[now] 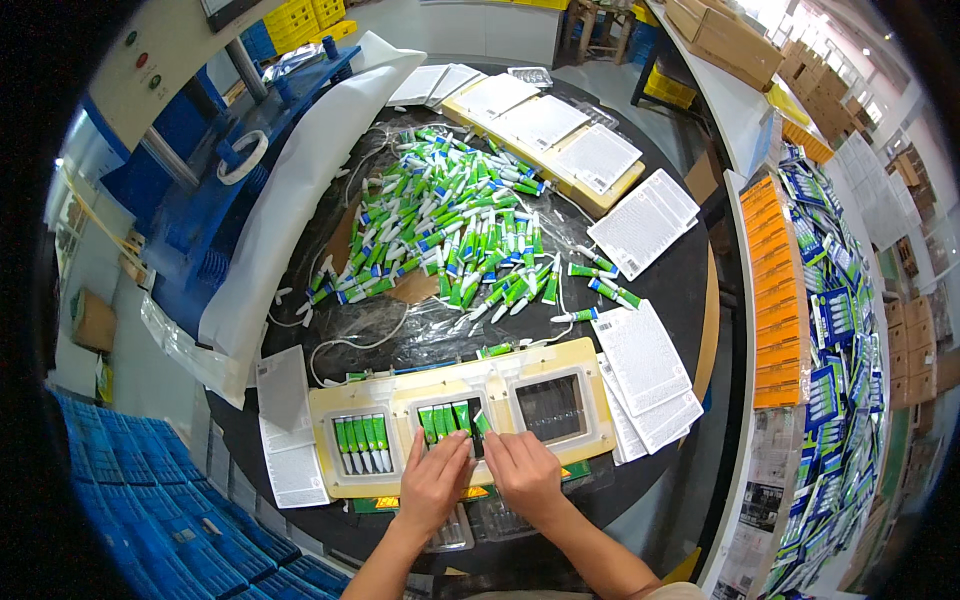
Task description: The person places green cylindrical batteries into a multi-slot wooden jig, then covers them with white paper sheets and clear plastic trays. The person repeats this process multiple times, handling batteries, paper, and trays by hand.
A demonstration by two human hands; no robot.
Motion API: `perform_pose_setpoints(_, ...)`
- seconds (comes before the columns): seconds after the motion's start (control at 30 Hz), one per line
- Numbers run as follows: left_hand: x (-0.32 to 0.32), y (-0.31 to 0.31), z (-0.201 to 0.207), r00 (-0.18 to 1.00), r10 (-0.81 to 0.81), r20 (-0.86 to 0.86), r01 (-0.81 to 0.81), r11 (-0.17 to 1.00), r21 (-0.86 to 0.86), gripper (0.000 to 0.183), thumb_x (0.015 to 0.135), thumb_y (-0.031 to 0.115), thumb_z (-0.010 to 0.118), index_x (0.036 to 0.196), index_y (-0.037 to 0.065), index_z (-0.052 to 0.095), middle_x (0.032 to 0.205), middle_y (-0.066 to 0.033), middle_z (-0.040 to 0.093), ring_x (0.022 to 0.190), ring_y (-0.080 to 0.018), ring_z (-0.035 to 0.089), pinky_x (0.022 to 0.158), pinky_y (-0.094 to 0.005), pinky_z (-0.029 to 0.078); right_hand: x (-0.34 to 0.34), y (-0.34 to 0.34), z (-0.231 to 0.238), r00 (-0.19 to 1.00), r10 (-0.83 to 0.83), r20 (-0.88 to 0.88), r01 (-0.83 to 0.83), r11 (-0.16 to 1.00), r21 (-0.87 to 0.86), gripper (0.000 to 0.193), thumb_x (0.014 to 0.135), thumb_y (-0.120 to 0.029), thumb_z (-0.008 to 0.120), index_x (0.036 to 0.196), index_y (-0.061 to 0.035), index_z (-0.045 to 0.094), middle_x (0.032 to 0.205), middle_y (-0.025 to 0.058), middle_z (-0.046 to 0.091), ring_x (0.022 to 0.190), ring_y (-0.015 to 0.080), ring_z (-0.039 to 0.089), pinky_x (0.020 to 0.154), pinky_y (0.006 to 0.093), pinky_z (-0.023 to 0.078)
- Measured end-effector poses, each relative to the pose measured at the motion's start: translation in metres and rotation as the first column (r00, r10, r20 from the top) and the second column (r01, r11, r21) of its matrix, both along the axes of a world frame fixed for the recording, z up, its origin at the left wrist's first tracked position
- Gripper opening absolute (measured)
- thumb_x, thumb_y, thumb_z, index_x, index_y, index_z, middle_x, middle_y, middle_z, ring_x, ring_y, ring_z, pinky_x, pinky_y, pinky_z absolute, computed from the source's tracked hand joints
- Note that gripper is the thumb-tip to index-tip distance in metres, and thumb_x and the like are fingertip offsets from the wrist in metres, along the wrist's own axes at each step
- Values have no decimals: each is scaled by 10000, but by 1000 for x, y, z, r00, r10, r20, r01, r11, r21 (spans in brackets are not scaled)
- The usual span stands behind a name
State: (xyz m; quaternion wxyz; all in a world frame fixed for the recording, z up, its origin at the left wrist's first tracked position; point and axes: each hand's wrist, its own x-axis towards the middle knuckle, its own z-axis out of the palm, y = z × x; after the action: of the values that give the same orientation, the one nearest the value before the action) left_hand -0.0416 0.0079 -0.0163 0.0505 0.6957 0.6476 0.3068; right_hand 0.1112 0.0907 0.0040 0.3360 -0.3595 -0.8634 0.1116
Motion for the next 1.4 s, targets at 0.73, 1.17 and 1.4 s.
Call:
perform_pose_setpoints(0.73, -51, 209, 4, 989, -6, -150, -5, 997, -75, 170, 854, 151, 742, 970, 50, 669, 974, -124, 644, 940, -316, 649, 744, -426, 522, -47, 205, -10, 804, 214, 556, -322, 941, 104, 72, 767, -89, 678, 819, -39, 676, 911, 99, 621, 870, 259, 642, 727, 346, 556)
perform_pose_setpoints(1.17, -24, 150, 19, 957, 83, 278, -88, 996, 7, 275, 800, 51, 803, 1068, 48, 742, 925, -108, 634, 841, -304, 647, 711, -395, 513, 81, 65, 8, 901, 428, 73, -428, 904, -23, 280, 778, -27, 682, 1055, 12, 702, 1125, 101, 727, 1015, 264, 704, 840, 347, 601)
perform_pose_setpoints(1.4, 53, 71, 44, 985, 44, 168, -62, 992, 106, 429, 796, -45, 722, 1218, 26, 698, 946, -134, 608, 835, -288, 626, 716, -382, 530, 87, 102, -9, 956, 291, -43, -288, 956, 64, 292, 825, 10, 633, 1112, 15, 681, 1128, 159, 711, 1054, 293, 702, 876, 371, 593)
